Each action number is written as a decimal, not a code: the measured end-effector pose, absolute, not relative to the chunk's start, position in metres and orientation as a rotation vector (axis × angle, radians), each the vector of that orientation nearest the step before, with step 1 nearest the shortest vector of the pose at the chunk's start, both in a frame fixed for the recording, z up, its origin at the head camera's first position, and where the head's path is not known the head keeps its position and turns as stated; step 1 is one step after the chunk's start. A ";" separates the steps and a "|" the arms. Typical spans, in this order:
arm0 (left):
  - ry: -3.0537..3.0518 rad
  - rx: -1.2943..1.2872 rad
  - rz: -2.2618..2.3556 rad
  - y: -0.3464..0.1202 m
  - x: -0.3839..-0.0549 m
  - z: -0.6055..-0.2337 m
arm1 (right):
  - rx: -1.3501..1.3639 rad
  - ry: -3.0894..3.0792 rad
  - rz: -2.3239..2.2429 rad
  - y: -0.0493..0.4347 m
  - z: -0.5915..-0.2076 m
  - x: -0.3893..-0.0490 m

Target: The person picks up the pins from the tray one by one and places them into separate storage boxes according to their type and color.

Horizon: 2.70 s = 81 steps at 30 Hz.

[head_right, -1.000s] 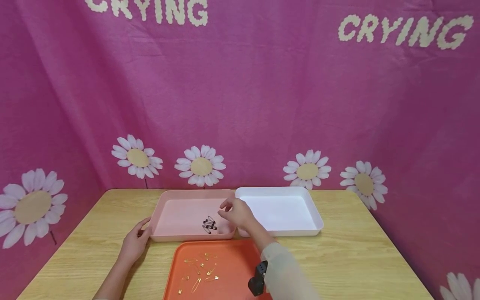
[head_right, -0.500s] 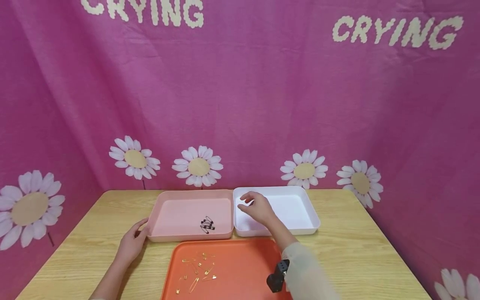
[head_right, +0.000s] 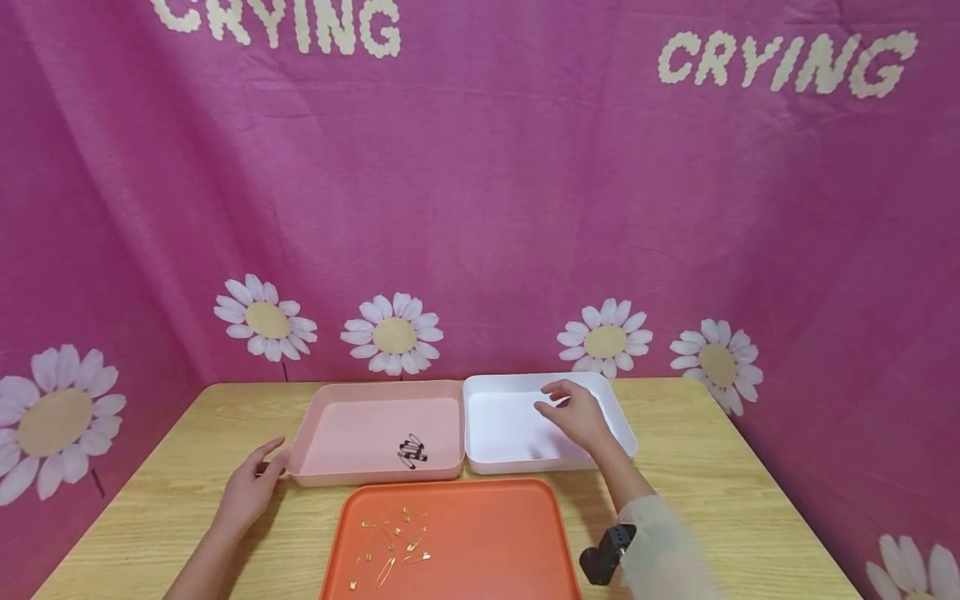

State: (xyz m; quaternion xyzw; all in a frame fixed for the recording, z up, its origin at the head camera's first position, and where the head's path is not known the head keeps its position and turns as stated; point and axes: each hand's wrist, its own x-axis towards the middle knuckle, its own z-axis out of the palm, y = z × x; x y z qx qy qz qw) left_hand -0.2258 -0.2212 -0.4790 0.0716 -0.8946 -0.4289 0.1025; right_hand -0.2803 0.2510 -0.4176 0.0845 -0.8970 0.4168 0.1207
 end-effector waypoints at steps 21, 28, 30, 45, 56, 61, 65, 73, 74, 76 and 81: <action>-2.680 -0.073 -1.156 -0.208 -0.220 -0.445 | -0.210 -2.749 1.141 0.353 -0.443 -0.251; -2.714 -0.244 -1.132 -0.190 -0.216 -0.435 | -0.318 -2.678 1.332 0.354 -0.463 -0.249; -2.724 -0.316 -1.077 -0.185 -0.216 -0.435 | -0.335 -2.656 1.371 0.352 -0.468 -0.249; -2.784 -0.985 -0.688 -0.160 -0.190 -0.435 | -0.458 -2.525 1.464 0.339 -0.488 -0.241; -2.866 -1.248 -0.369 -0.153 -0.180 -0.438 | -0.494 -2.482 1.444 0.340 -0.493 -0.241; -2.955 -1.230 -0.305 -0.151 -0.173 -0.444 | -0.501 -2.475 1.450 0.340 -0.495 -0.241; -2.947 -1.226 -0.238 -0.150 -0.167 -0.449 | -0.499 -2.465 1.458 0.341 -0.497 -0.242; -2.978 -1.201 -0.237 -0.147 -0.167 -0.447 | -0.516 -2.444 1.457 0.342 -0.498 -0.241; -2.985 -1.199 -0.243 -0.147 -0.167 -0.446 | -0.517 -2.439 1.461 0.342 -0.497 -0.241; -2.998 -1.190 -0.253 -0.147 -0.168 -0.446 | -0.514 -2.434 1.470 0.342 -0.497 -0.240; -3.037 -1.164 -0.331 -0.147 -0.171 -0.448 | -0.502 -2.418 1.483 0.342 -0.496 -0.240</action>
